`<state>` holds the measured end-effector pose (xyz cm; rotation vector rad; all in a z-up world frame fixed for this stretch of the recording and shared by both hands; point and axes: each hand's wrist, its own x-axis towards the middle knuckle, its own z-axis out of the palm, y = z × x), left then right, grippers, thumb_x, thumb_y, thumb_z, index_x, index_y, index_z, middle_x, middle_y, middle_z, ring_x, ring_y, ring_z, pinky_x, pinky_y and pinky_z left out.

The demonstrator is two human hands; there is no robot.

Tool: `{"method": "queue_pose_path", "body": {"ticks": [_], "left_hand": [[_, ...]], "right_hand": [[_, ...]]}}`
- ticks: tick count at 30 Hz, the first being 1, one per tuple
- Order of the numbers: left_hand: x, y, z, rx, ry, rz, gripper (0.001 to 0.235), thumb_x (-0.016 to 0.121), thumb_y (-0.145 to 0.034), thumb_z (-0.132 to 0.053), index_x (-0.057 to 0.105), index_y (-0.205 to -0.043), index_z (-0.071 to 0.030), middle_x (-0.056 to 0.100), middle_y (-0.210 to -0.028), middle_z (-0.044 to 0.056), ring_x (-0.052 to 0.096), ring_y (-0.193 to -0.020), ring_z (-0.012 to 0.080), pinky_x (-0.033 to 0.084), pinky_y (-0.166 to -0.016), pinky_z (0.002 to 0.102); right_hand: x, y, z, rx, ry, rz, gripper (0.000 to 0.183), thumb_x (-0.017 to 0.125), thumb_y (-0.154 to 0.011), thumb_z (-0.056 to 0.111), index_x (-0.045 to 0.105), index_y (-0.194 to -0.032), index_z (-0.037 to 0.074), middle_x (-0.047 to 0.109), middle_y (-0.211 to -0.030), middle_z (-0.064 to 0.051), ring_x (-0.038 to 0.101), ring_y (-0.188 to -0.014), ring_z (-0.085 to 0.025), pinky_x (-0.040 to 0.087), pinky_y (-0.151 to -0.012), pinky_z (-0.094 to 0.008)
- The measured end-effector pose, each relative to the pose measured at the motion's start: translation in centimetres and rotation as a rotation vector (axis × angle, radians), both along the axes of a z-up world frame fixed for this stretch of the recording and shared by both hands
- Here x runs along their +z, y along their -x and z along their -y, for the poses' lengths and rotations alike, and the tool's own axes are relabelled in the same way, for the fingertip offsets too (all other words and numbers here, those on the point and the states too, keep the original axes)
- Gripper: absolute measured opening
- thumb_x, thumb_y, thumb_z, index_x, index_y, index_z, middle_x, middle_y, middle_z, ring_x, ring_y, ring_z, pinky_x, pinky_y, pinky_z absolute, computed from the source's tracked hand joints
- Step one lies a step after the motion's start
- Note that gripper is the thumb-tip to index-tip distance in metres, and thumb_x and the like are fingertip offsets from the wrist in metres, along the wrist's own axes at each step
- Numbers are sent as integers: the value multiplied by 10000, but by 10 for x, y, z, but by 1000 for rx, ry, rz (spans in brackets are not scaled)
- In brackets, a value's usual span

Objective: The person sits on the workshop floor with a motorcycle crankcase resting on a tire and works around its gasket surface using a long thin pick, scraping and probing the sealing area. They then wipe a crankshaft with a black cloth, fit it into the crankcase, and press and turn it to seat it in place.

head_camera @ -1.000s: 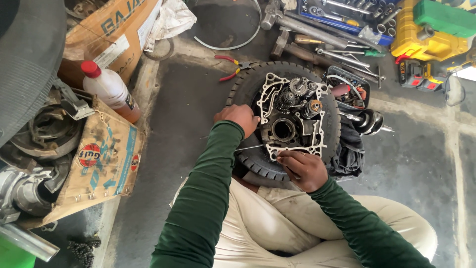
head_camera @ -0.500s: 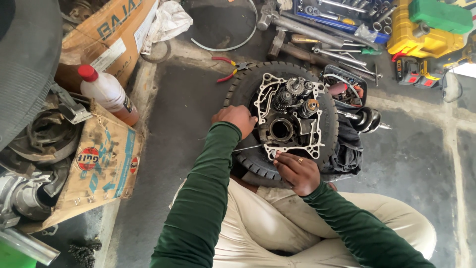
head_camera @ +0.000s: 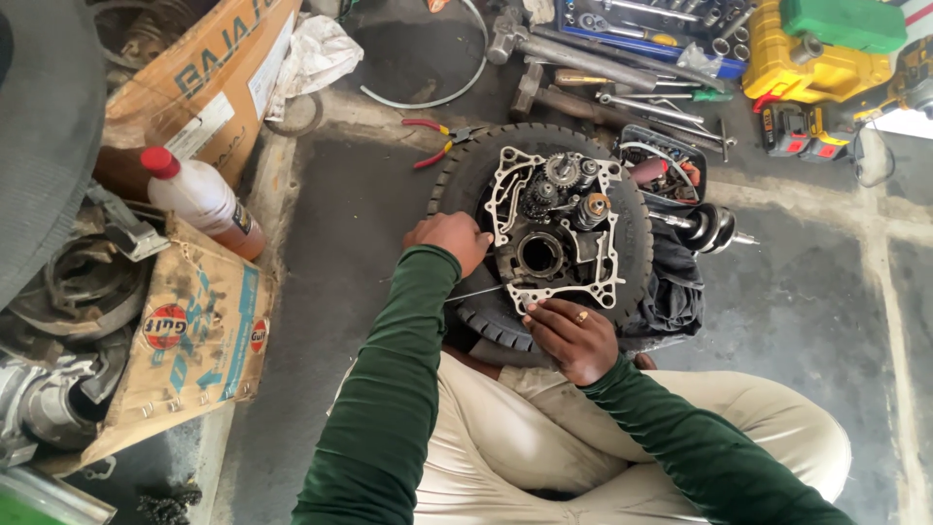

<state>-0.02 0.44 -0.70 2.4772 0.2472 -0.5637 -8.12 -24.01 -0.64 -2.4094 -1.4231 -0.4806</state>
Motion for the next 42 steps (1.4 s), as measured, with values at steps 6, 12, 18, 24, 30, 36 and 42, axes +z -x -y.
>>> {"method": "queue_pose_path", "body": {"ticks": [6,12,18,24,30,36,42], "left_hand": [[3,1,0,-38,-25,-13,349,641,-947,-502,806,-1097,-234,738,-1185,98,669,-1143,358,534,-979,496],[10,4,1,-30,-35,79,305,681,-887,-476,790,-1084,-269,757,-1108,74,695,-1072,347,549,-924,497],[13,3,0,-29,-24,112,284,676,-903,-483,792,-1061,-278,773,-1025,66,717,-1003,355,567,-880,496],[18,3,0,-49,-13,40,288,673,-908,-503,796,-1005,-262,772,-1026,58,711,-1018,342,565,-872,498],[12,1,1,-53,-11,64,267,679,-900,-490,799,-1003,-275,771,-1038,60,709,-1023,343,562,-888,489],[13,2,1,-37,5,43,291,652,-914,-505,793,-1043,-286,780,-1037,33,715,-1026,325,559,-901,486],[21,3,1,-57,-17,16,308,640,-925,-520,796,-1053,-287,777,-1043,30,705,-1047,317,554,-909,485]], "right_hand": [[-7,4,-2,-89,-125,-34,280,778,-815,41,743,-1093,53,735,-1140,-72,717,-1062,-258,589,-814,-357],[-12,6,7,-77,-154,-149,329,756,-772,18,726,-1099,40,735,-1150,-88,721,-1084,-266,605,-833,-356],[-9,1,6,-102,-139,-252,322,755,-752,15,726,-1068,66,741,-1106,-59,723,-1009,-235,589,-794,-341],[10,-4,1,-158,-93,-349,254,765,-757,29,730,-1002,87,755,-1040,-44,728,-899,-238,596,-745,-340],[3,-13,6,-107,-103,-327,253,771,-752,32,731,-995,88,754,-1036,-47,731,-909,-244,591,-753,-347],[-7,-1,3,-50,-122,-153,284,758,-779,28,725,-1061,42,737,-1116,-87,723,-1032,-258,597,-788,-349],[-8,4,2,-76,-123,-90,337,755,-778,38,731,-1114,51,736,-1163,-76,717,-1077,-257,600,-846,-356]]}}
